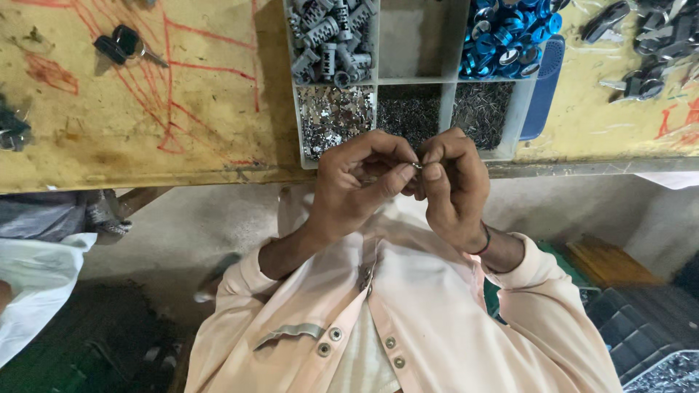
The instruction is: The person sits at a workbench assembling small lock components. They pick small metal pins, springs, and blue circular parts from a compartment tray, fit the parts together by hand, and set finished assemblies on the table.
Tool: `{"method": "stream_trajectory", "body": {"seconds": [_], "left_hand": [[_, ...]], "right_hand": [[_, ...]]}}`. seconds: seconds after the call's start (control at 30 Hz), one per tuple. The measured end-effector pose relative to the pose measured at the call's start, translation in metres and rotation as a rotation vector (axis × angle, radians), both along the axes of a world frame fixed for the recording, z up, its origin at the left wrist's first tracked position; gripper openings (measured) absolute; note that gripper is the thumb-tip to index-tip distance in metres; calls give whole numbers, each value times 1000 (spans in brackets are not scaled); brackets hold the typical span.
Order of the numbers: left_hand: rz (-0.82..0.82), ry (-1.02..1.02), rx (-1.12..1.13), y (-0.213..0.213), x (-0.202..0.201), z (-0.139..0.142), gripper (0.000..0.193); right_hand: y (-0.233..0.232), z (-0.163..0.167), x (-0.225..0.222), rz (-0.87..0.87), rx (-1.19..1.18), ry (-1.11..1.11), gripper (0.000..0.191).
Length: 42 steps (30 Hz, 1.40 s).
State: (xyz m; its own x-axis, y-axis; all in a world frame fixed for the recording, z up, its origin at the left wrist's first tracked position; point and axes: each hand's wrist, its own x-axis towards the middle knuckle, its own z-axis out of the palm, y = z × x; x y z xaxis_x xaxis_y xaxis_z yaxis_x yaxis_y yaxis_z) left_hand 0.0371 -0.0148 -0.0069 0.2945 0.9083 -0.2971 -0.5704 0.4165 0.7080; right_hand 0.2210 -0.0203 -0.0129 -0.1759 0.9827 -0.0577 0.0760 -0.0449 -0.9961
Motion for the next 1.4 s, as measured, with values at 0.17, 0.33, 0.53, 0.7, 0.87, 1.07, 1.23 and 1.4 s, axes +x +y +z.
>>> {"method": "stream_trajectory", "body": {"seconds": [0.17, 0.33, 0.53, 0.7, 0.87, 1.07, 1.23, 1.4], "left_hand": [[9, 2, -2, 1, 0, -1, 17], [30, 30, 12, 0, -1, 1, 16], [38, 60, 33, 0, 0, 3, 17], [25, 51, 39, -2, 1, 3, 16], [39, 73, 53, -2, 1, 5, 15], [49, 122, 110, 0, 2, 7, 13], [-2, 203, 179, 5, -8, 9, 14], [-224, 317, 149, 10, -25, 5, 17]], "right_hand": [[1, 0, -2, 15, 26, -29, 13], [3, 0, -3, 35, 64, -72, 13], [2, 0, -4, -25, -22, -3, 12], [1, 0, -4, -9, 126, -58, 11], [0, -3, -3, -23, 138, -59, 12], [-2, -3, -5, -65, 172, -109, 12], [14, 4, 7, 78, 374, -334, 15], [50, 15, 23, 431, 555, -309, 30]]}}
